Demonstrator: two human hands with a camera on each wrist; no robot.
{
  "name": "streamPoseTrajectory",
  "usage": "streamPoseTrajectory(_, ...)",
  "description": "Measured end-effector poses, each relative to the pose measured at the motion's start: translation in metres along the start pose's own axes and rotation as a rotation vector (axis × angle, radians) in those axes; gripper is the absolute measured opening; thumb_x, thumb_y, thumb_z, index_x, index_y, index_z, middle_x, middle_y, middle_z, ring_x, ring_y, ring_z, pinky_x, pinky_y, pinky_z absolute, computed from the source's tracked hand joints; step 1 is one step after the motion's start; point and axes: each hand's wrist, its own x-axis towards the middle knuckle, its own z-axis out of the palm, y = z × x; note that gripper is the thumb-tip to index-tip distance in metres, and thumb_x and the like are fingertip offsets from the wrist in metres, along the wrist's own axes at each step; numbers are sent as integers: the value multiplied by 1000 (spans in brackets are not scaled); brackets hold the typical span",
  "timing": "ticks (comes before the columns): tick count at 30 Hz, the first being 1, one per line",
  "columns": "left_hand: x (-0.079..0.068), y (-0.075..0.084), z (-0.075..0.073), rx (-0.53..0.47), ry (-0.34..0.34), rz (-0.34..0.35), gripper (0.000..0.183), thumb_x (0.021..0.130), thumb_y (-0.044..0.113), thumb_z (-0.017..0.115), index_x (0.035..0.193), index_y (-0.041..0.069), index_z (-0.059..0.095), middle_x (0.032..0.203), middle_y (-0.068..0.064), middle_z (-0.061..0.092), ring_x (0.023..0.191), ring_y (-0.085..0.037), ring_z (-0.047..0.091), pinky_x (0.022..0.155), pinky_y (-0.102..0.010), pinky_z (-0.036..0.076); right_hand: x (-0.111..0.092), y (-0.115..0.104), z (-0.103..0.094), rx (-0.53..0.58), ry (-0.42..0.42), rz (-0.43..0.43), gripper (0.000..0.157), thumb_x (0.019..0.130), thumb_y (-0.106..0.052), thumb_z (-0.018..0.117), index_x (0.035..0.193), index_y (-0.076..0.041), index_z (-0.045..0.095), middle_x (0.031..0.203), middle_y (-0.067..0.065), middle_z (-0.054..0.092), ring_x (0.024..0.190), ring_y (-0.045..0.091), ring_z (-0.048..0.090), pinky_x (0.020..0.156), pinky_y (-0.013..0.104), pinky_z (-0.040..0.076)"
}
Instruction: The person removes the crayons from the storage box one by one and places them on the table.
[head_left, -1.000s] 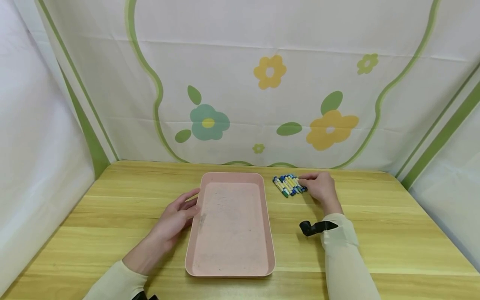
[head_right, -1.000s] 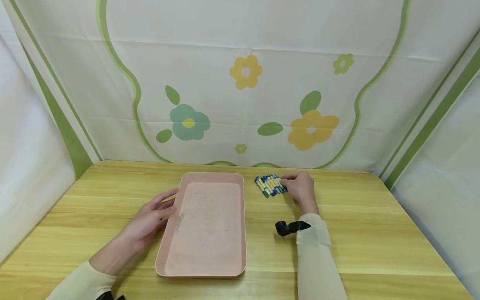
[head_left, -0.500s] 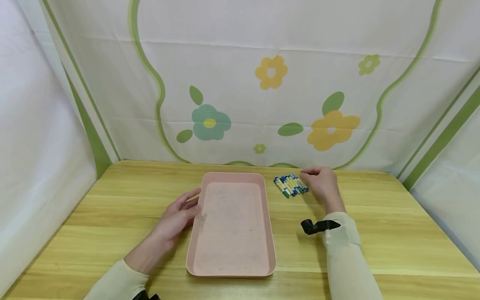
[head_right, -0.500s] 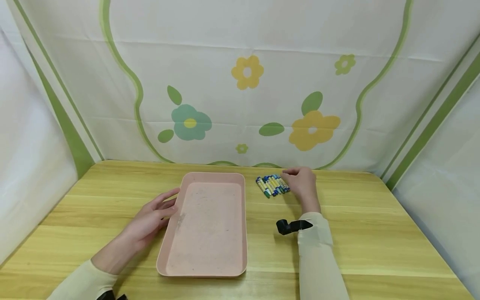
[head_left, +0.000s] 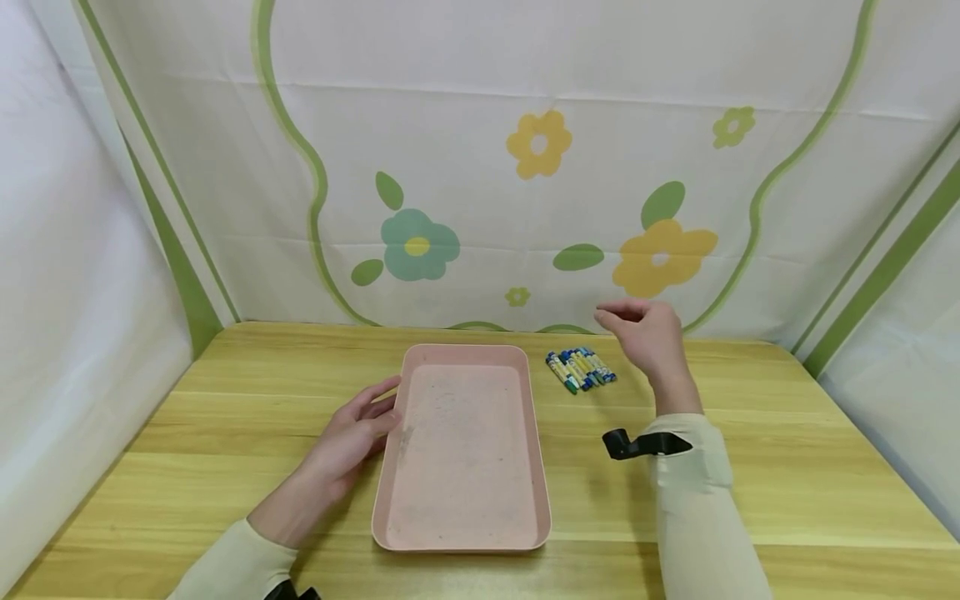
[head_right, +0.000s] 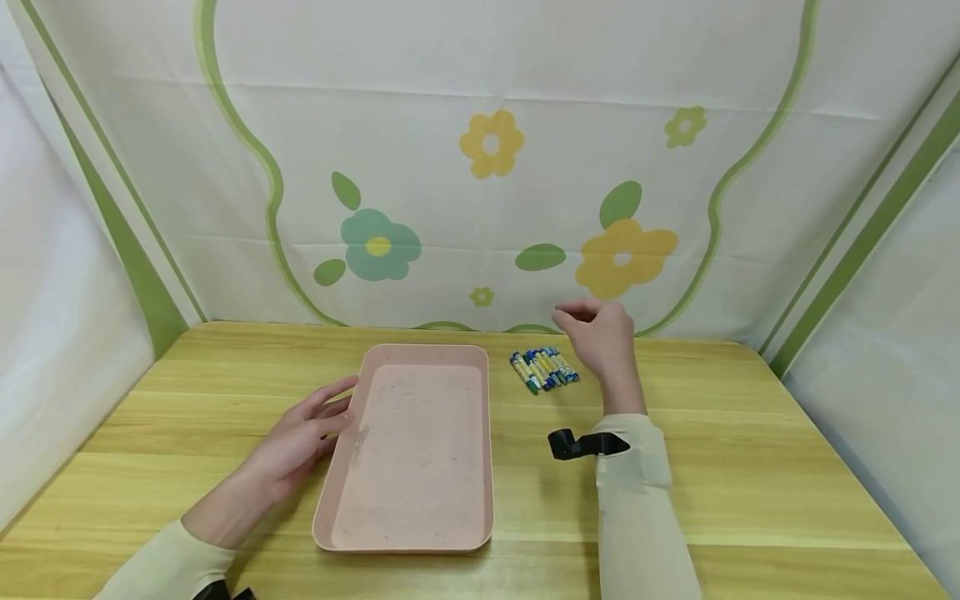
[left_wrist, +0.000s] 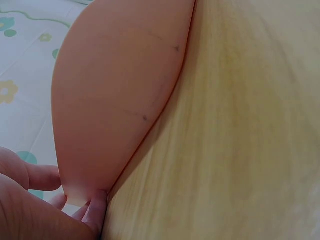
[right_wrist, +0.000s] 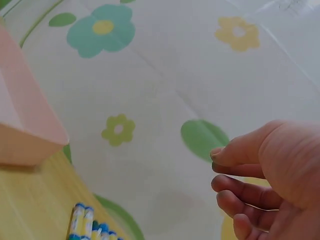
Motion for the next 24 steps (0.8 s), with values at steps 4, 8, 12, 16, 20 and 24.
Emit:
streamPoseTrajectory(4, 0, 0, 0, 1, 2, 4, 59, 108, 10, 55, 165, 17, 38, 171, -18, 37, 153, -34, 45, 113, -38, 47, -5, -15, -3, 20, 4, -31, 44, 101, -43, 71, 131, -10, 75, 130, 13, 72, 120, 24, 62, 96, 34, 49)
streamPoseTrajectory(8, 1, 0, -1, 4, 1, 5, 59, 108, 10, 55, 165, 17, 38, 171, -18, 37, 153, -34, 45, 112, -37, 47, -9, -25, -3, 10, 5, -65, 44, 101, -45, 71, 130, -13, 77, 127, 10, 72, 111, 19, 62, 89, 29, 50)
streamPoseTrajectory(12, 2, -1, -1, 4, -7, 5, 60, 108, 10, 55, 165, 17, 37, 171, -18, 36, 153, -34, 44, 112, -38, 47, -15, -37, -4, -9, 6, -99, 43, 101, -45, 70, 130, -13, 76, 125, 10, 73, 108, 19, 62, 86, 27, 51)
streamPoseTrajectory(16, 3, -1, -2, 5, -6, 6, 60, 108, 10, 55, 165, 17, 37, 171, -18, 36, 154, -34, 43, 114, -40, 46, -21, -49, -4, -28, 14, -127, 44, 102, -46, 69, 131, -14, 75, 123, 11, 73, 110, 22, 63, 87, 30, 51)
streamPoseTrajectory(20, 3, -2, -3, 4, -5, 3, 60, 108, 10, 55, 165, 18, 37, 171, -17, 37, 154, -33, 43, 116, -39, 45, -26, -58, -4, -57, 26, -153, 49, 102, -50, 67, 136, -16, 73, 123, 10, 73, 113, 25, 63, 89, 35, 51)
streamPoseTrajectory(24, 2, 0, -5, 24, -2, 9, 61, 108, 10, 54, 166, 17, 35, 171, -16, 36, 154, -33, 43, 116, -39, 45, -29, -59, -3, -110, 8, -173, 59, 101, -58, 64, 148, -21, 64, 134, 9, 71, 123, 29, 62, 94, 45, 52)
